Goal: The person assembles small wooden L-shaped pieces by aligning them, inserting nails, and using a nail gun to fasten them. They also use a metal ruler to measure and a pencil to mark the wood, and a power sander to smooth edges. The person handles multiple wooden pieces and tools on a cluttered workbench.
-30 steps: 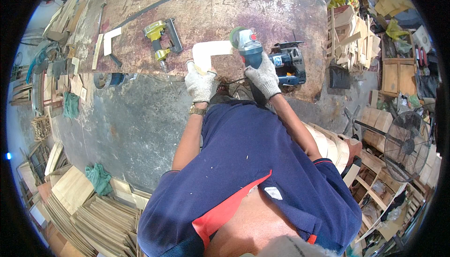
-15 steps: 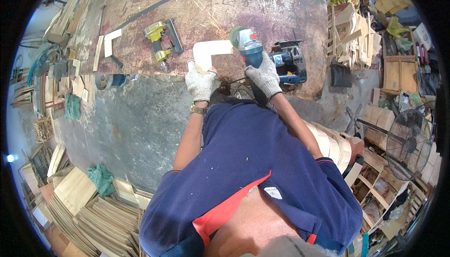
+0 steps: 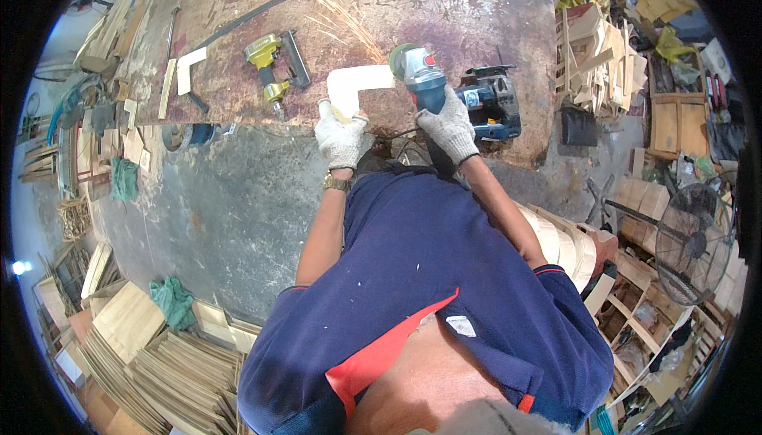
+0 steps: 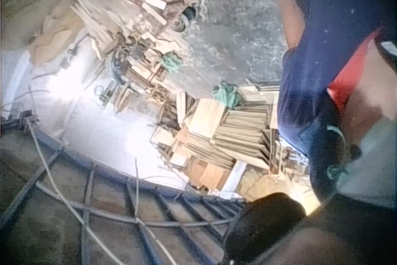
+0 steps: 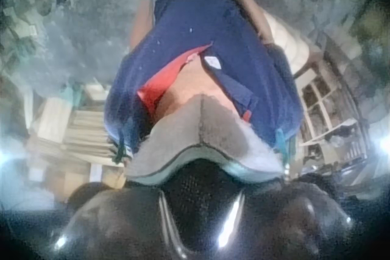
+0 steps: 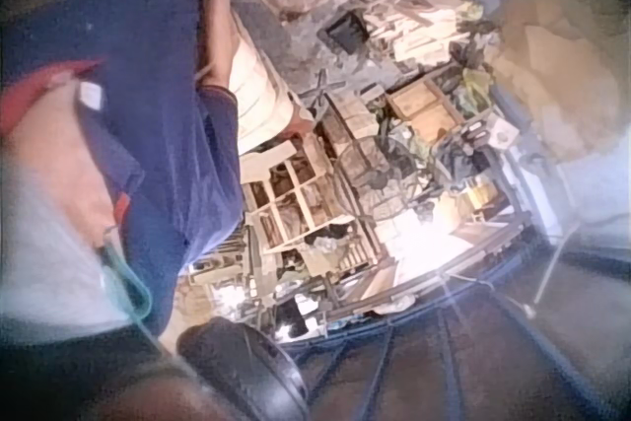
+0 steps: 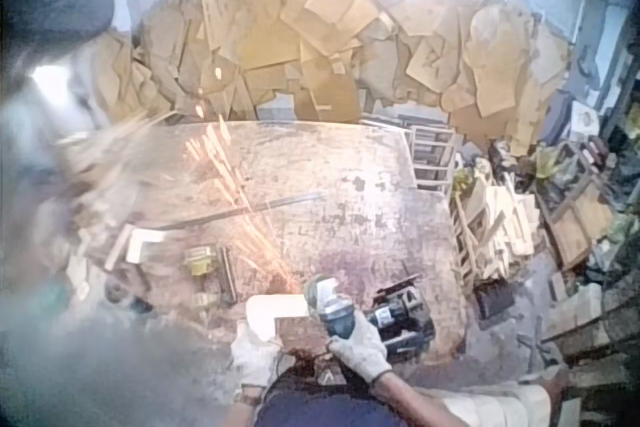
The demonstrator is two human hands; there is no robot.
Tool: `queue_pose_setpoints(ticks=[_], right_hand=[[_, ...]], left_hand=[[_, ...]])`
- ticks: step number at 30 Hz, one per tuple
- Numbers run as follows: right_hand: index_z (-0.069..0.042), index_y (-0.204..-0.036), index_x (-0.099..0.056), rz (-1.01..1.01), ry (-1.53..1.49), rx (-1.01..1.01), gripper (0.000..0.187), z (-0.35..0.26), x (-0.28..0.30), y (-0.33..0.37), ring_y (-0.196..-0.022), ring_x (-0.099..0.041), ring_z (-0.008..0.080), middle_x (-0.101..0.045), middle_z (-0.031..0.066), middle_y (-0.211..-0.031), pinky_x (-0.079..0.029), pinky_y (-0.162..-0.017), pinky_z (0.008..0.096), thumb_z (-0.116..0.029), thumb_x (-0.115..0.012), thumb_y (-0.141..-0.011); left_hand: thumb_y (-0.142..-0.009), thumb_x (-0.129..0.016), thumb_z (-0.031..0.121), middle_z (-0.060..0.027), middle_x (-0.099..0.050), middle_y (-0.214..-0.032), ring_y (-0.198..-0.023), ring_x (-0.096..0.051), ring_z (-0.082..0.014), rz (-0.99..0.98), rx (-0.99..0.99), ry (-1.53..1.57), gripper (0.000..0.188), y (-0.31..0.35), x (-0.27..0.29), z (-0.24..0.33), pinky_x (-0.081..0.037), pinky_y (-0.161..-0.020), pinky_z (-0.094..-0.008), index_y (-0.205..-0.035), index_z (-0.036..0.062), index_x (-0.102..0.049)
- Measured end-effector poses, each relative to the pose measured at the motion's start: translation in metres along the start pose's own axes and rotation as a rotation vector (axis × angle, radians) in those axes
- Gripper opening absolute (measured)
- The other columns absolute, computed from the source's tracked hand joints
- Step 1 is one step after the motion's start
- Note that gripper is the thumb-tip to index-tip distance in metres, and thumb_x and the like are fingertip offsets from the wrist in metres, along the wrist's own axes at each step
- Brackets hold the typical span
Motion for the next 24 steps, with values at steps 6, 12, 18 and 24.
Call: queue_pose_setpoints(ticks=[6, 12, 18, 24], right_hand=[[-0.001, -0.125, -0.057, 0.002, 0.028, -0.014, 0.061, -0.001, 0.001, 0.001, -0.106, -0.068, 0.0428, -0.07, 0.0276, -0.108, -0.053, -0.092, 0.0465, -0.029, -0.076, -0.074], [-0.001, -0.125, -0.058, 0.013, 0.01, -0.022, 0.061, 0.002, 0.001, 0.002, -0.104, -0.068, 0.0424, -0.07, 0.0271, -0.107, -0.053, -0.091, 0.0463, -0.029, -0.076, -0.073], [-0.002, -0.126, -0.057, 0.003, -0.035, 0.016, 0.063, 0.004, 0.0, 0.0, -0.103, -0.069, 0.0419, -0.07, 0.0261, -0.106, -0.053, -0.09, 0.0457, -0.029, -0.077, -0.073], [-0.001, -0.125, -0.057, 0.019, -0.003, 0.0, 0.063, 0.0, 0.004, 0.002, -0.104, -0.068, 0.0429, -0.07, 0.0268, -0.106, -0.053, -0.091, 0.0467, -0.03, -0.078, -0.073]], left_hand=[[-0.071, -0.086, 0.03, -0.0194, -0.072, -0.083, -0.077, -0.073, -0.0366, -0.007, -0.036, 0.068, 0.048, -0.001, -0.008, -0.005, -0.057, -0.066, -0.0444, -0.099, 0.0045, -0.057], [-0.071, -0.086, 0.03, -0.0189, -0.072, -0.081, -0.074, -0.072, -0.0361, 0.012, -0.042, 0.05, 0.048, -0.001, -0.009, -0.006, -0.056, -0.065, -0.0442, -0.099, 0.0044, -0.056], [-0.072, -0.086, 0.027, -0.0184, -0.072, -0.081, -0.073, -0.072, -0.035, 0.001, -0.059, 0.101, 0.046, -0.005, -0.01, -0.004, -0.056, -0.065, -0.0436, -0.098, 0.004, -0.056], [-0.072, -0.085, 0.027, -0.0187, -0.072, -0.081, -0.074, -0.072, -0.0341, -0.001, -0.024, 0.159, 0.045, -0.003, -0.017, -0.003, -0.056, -0.065, -0.0431, -0.097, 0.0037, -0.056]])
Point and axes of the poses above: each hand's wrist, its own y-axis away from the middle knuckle, its own x-axis out of the back of the hand, z = x × y, the point moved 4 cm from there along -y, towards the middle knuckle
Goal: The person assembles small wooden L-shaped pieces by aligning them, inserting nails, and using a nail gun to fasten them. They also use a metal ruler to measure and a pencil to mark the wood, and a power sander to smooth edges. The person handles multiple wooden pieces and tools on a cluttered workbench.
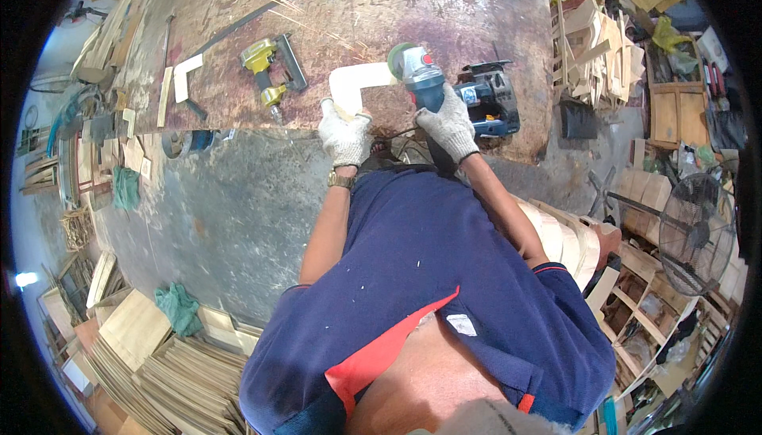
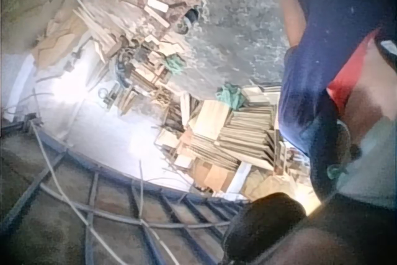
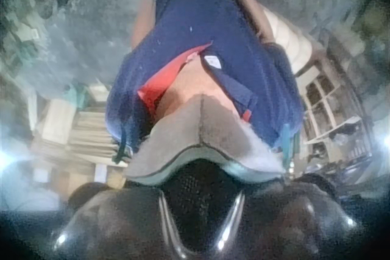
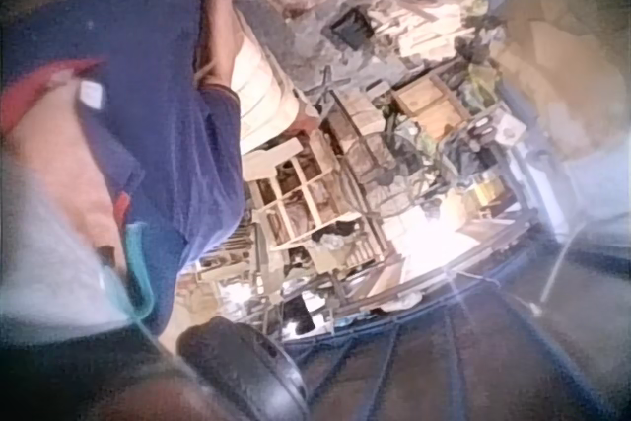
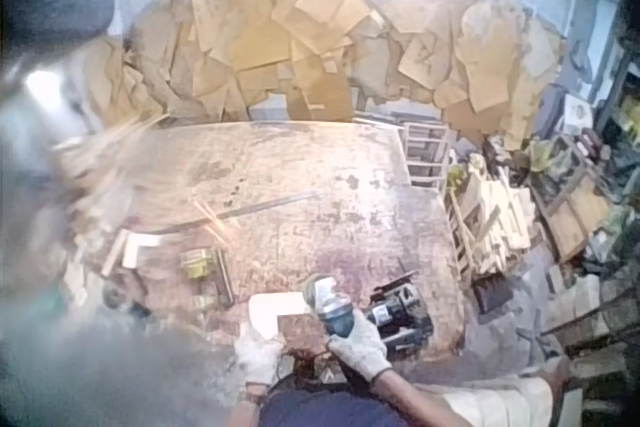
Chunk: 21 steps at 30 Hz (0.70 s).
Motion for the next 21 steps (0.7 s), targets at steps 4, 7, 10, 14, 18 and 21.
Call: queue_pose_setpoints(ticks=[4, 7, 10, 14, 18, 21], right_hand=[[-0.001, -0.125, -0.057, -0.011, 0.01, -0.017, 0.063, -0.003, 0.002, 0.002, -0.105, -0.068, 0.0437, -0.07, 0.028, -0.107, -0.053, -0.091, 0.0476, -0.03, -0.077, -0.073], [-0.001, -0.125, -0.057, -0.024, 0.024, -0.018, 0.064, -0.004, 0.003, 0.0, -0.105, -0.068, 0.0432, -0.07, 0.0284, -0.108, -0.054, -0.091, 0.047, -0.031, -0.077, -0.072], [-0.001, -0.124, -0.057, -0.026, 0.018, -0.012, 0.064, -0.002, 0.004, -0.001, -0.105, -0.069, 0.0425, -0.07, 0.0283, -0.109, -0.055, -0.091, 0.0465, -0.031, -0.077, -0.072], [-0.001, -0.123, -0.057, -0.027, 0.025, -0.025, 0.063, 0.003, 0.002, 0.0, -0.106, -0.069, 0.042, -0.07, 0.0277, -0.109, -0.055, -0.091, 0.0461, -0.032, -0.076, -0.072], [-0.002, -0.123, -0.059, -0.005, 0.019, -0.038, 0.063, 0.007, 0.002, 0.003, -0.105, -0.068, 0.0427, -0.071, 0.0265, -0.107, -0.053, -0.091, 0.047, -0.034, -0.077, -0.072], [-0.003, -0.117, -0.062, 0.049, -0.091, -0.023, 0.058, 0.01, 0.01, 0.004, -0.101, -0.07, 0.0399, -0.072, 0.0233, -0.104, -0.054, -0.089, 0.0452, -0.035, -0.079, -0.073]], left_hand=[[-0.072, -0.085, 0.027, -0.0191, -0.072, -0.082, -0.075, -0.072, -0.034, -0.007, 0.042, -0.035, 0.046, 0.0, 0.001, 0.0, -0.056, -0.066, -0.043, -0.098, 0.0035, -0.056], [-0.071, -0.085, 0.026, -0.0195, -0.071, -0.082, -0.075, -0.072, -0.0342, -0.001, 0.04, -0.053, 0.045, -0.001, 0.002, 0.001, -0.056, -0.066, -0.0435, -0.099, 0.0037, -0.057], [-0.072, -0.084, 0.024, -0.0193, -0.071, -0.082, -0.076, -0.072, -0.0341, 0.019, 0.021, -0.082, 0.044, -0.004, 0.001, 0.003, -0.056, -0.068, -0.0442, -0.099, 0.0041, -0.057], [-0.072, -0.082, 0.021, -0.0183, -0.072, -0.083, -0.077, -0.072, -0.0338, -0.022, 0.054, -0.034, 0.041, -0.001, -0.002, 0.005, -0.056, -0.069, -0.0451, -0.1, 0.0038, -0.057], [-0.073, -0.083, 0.022, -0.0169, -0.072, -0.084, -0.076, -0.072, -0.031, -0.006, 0.016, -0.026, 0.043, 0.004, -0.004, 0.01, -0.056, -0.068, -0.0426, -0.1, 0.0031, -0.056], [-0.073, -0.085, 0.023, -0.0165, -0.072, -0.084, -0.076, -0.071, -0.0296, 0.032, 0.025, -0.06, 0.045, 0.003, 0.002, 0.008, -0.056, -0.068, -0.0407, -0.1, 0.0028, -0.055]])
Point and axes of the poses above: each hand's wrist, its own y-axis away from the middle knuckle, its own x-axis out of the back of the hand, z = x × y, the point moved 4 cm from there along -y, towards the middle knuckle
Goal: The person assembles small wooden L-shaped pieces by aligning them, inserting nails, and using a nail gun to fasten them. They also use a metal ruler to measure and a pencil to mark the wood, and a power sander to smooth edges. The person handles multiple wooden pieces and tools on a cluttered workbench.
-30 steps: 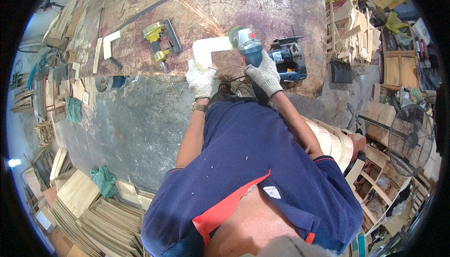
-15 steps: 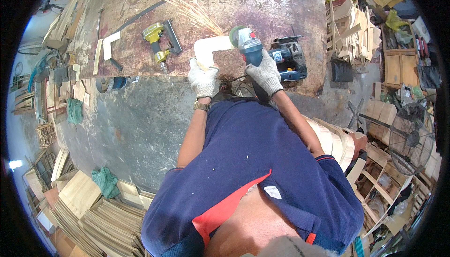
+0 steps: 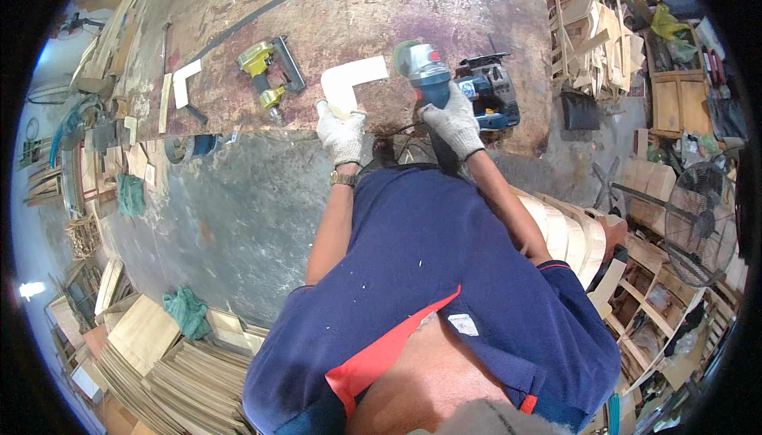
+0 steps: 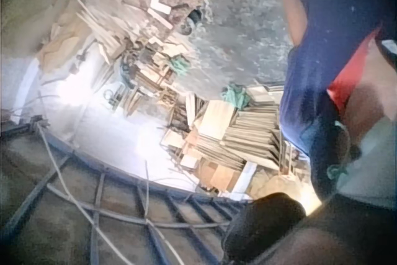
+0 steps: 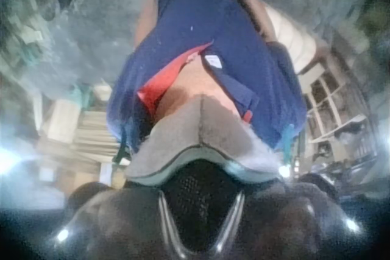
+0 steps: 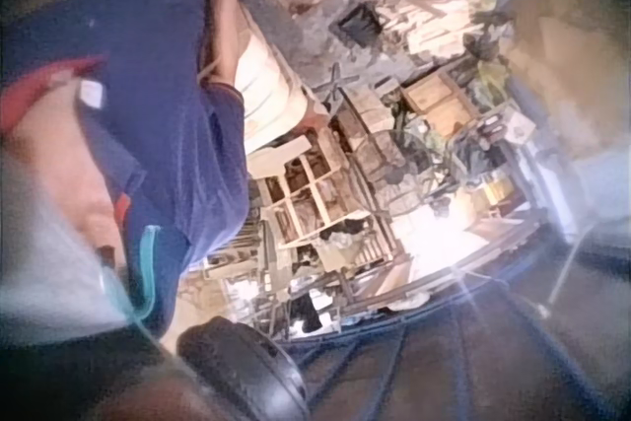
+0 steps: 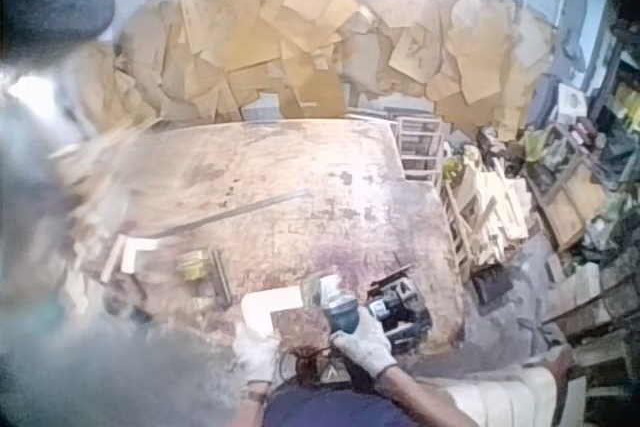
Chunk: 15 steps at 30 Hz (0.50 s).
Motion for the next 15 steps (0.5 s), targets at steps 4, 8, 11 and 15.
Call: queue_pose_setpoints(ticks=[4, 8, 11, 15], right_hand=[[-0.002, -0.118, -0.067, 0.109, -0.165, -0.043, 0.058, 0.013, 0.017, 0.0, -0.092, -0.071, 0.0247, -0.075, 0.0123, -0.102, -0.053, -0.085, 0.0385, -0.04, -0.086, -0.078], [-0.004, -0.114, -0.068, 0.218, -0.312, -0.054, 0.045, 0.043, 0.039, 0.005, -0.082, -0.07, 0.0199, -0.073, 0.0078, -0.092, -0.053, -0.073, 0.0337, -0.031, -0.083, -0.082], [-0.006, -0.111, -0.068, 0.194, -0.631, -0.146, 0.037, 0.078, 0.052, 0.007, -0.077, -0.069, 0.0173, -0.07, 0.0062, -0.085, -0.053, -0.064, 0.0306, -0.028, -0.081, -0.085], [-0.005, -0.111, -0.061, 0.055, -1.059, -0.269, 0.033, 0.141, 0.079, 0.014, -0.074, -0.069, 0.0186, -0.067, 0.0072, -0.087, -0.055, -0.059, 0.0324, -0.023, -0.076, -0.088]], left_hand=[[-0.074, -0.087, 0.022, -0.0157, -0.072, -0.086, -0.077, -0.071, -0.0286, 0.004, 0.008, 0.065, 0.046, -0.001, 0.005, -0.001, -0.056, -0.069, -0.0404, -0.101, 0.0027, -0.055], [-0.075, -0.089, 0.021, -0.0143, -0.072, -0.087, -0.076, -0.07, -0.0268, -0.007, -0.005, 0.017, 0.047, 0.004, 0.002, 0.005, -0.056, -0.069, -0.0411, -0.1, 0.0025, -0.054], [-0.075, -0.088, 0.022, -0.0145, -0.072, -0.088, -0.076, -0.069, -0.0251, -0.026, -0.028, 0.027, 0.047, 0.007, -0.008, 0.01, -0.056, -0.071, -0.0401, -0.099, 0.0019, -0.054], [-0.076, -0.091, 0.019, -0.009, -0.069, -0.087, -0.078, -0.065, -0.0173, -0.129, 0.147, 0.317, 0.045, 0.013, -0.03, 0.006, -0.054, -0.071, -0.0346, -0.099, 0.0035, -0.055]])
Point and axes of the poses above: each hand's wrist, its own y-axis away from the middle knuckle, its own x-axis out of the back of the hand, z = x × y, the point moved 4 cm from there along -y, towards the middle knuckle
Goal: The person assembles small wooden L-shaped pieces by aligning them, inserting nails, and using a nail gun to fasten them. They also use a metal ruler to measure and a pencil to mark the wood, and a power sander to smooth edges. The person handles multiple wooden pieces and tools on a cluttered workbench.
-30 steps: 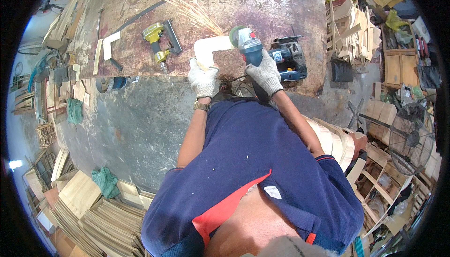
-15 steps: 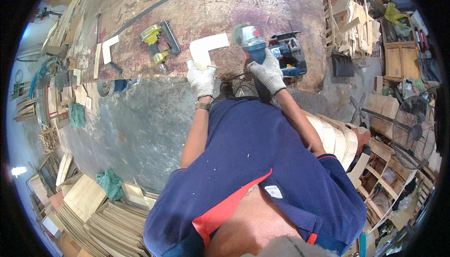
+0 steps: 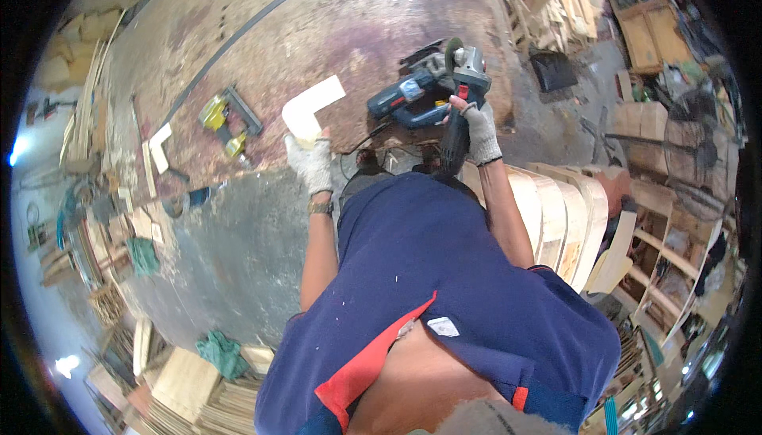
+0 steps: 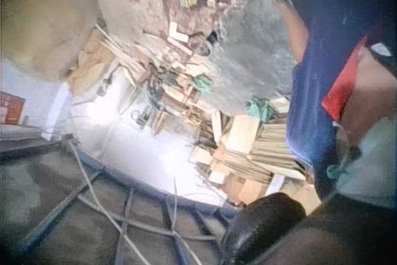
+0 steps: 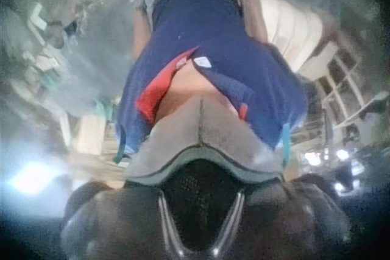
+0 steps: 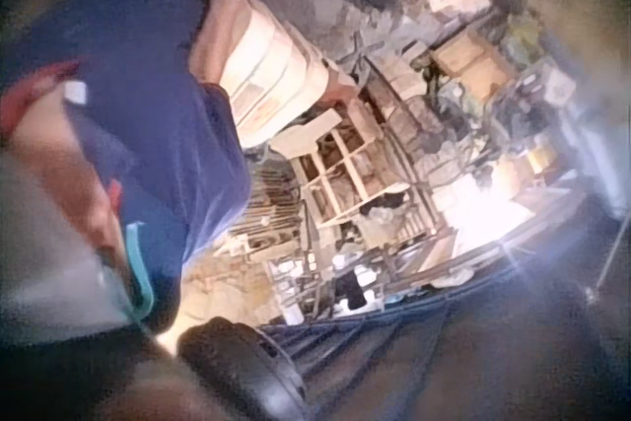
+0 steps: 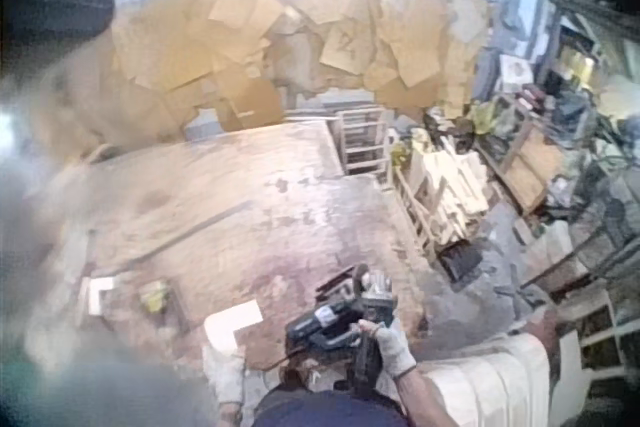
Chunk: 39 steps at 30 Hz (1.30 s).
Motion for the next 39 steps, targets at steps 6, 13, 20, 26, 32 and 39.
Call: queue_pose_setpoints(ticks=[6, 13, 20, 26, 32, 39], right_hand=[[-0.004, -0.135, -0.046, -0.598, -1.065, -0.194, 0.06, 0.017, 0.1, -0.017, -0.087, -0.061, 0.0252, -0.055, 0.0115, -0.099, -0.058, -0.084, 0.0435, -0.031, -0.071, -0.089], [0.0, -0.145, -0.033, -1.044, -1.428, -0.439, 0.078, 0.025, 0.126, -0.088, -0.082, -0.058, 0.0237, -0.05, 0.012, -0.093, -0.055, -0.086, 0.0426, -0.037, -0.072, -0.088], [-0.001, -0.135, -0.044, -0.881, -1.157, -0.544, 0.071, 0.032, 0.133, -0.076, -0.075, -0.062, 0.0244, -0.054, 0.0099, -0.088, -0.059, -0.073, 0.038, -0.054, -0.064, -0.092], [-0.006, -0.103, -0.065, 0.079, 0.449, -0.166, 0.042, 0.041, 0.174, -0.038, -0.069, -0.066, 0.0162, -0.064, 0.0037, -0.08, -0.054, -0.06, 0.0331, -0.039, -0.083, -0.083], [-0.004, -0.101, -0.07, 0.312, 0.792, -0.003, 0.047, 0.013, 0.177, -0.046, -0.082, -0.071, 0.0311, -0.074, 0.0164, -0.087, -0.055, -0.074, 0.0432, -0.038, -0.084, -0.072], [-0.006, -0.101, -0.072, 0.257, 1.141, 0.281, 0.053, -0.043, 0.137, -0.123, -0.101, -0.065, 0.043, -0.068, 0.0244, -0.104, -0.052, -0.088, 0.0511, -0.048, -0.077, -0.071]], left_hand=[[-0.089, -0.078, 0.019, 0.0014, -0.058, -0.076, -0.06, -0.056, -0.0106, -0.057, 0.172, 0.173, 0.024, 0.026, -0.019, -0.011, -0.044, -0.049, -0.0273, -0.095, 0.0089, -0.057], [-0.095, -0.068, 0.023, -0.0016, -0.054, -0.068, -0.047, -0.054, -0.0154, -0.017, 0.439, 0.463, 0.017, 0.081, -0.046, -0.019, -0.045, -0.044, -0.0296, -0.094, 0.0094, -0.057], [-0.096, -0.068, 0.03, -0.0005, -0.06, -0.075, -0.048, -0.054, -0.0142, 0.143, 0.529, 0.458, 0.021, 0.132, -0.068, -0.006, -0.043, -0.044, -0.0292, -0.099, 0.0122, -0.058], [-0.096, -0.068, 0.027, -0.0011, -0.059, -0.075, -0.048, -0.056, -0.0129, 0.168, 0.528, 0.386, 0.021, 0.137, -0.085, 0.0, -0.042, -0.041, -0.0266, -0.1, 0.0127, -0.053], [-0.097, -0.069, 0.026, -0.0016, -0.059, -0.076, -0.05, -0.059, -0.0131, 0.029, 0.437, 0.317, 0.024, 0.125, -0.116, 0.01, -0.046, -0.043, -0.0268, -0.101, 0.0087, -0.053], [-0.096, -0.072, 0.019, -0.0024, -0.061, -0.078, -0.058, -0.061, -0.0115, 0.079, 0.246, 0.247, 0.028, 0.123, -0.123, 0.024, -0.049, -0.049, -0.025, -0.114, 0.0037, -0.056]])
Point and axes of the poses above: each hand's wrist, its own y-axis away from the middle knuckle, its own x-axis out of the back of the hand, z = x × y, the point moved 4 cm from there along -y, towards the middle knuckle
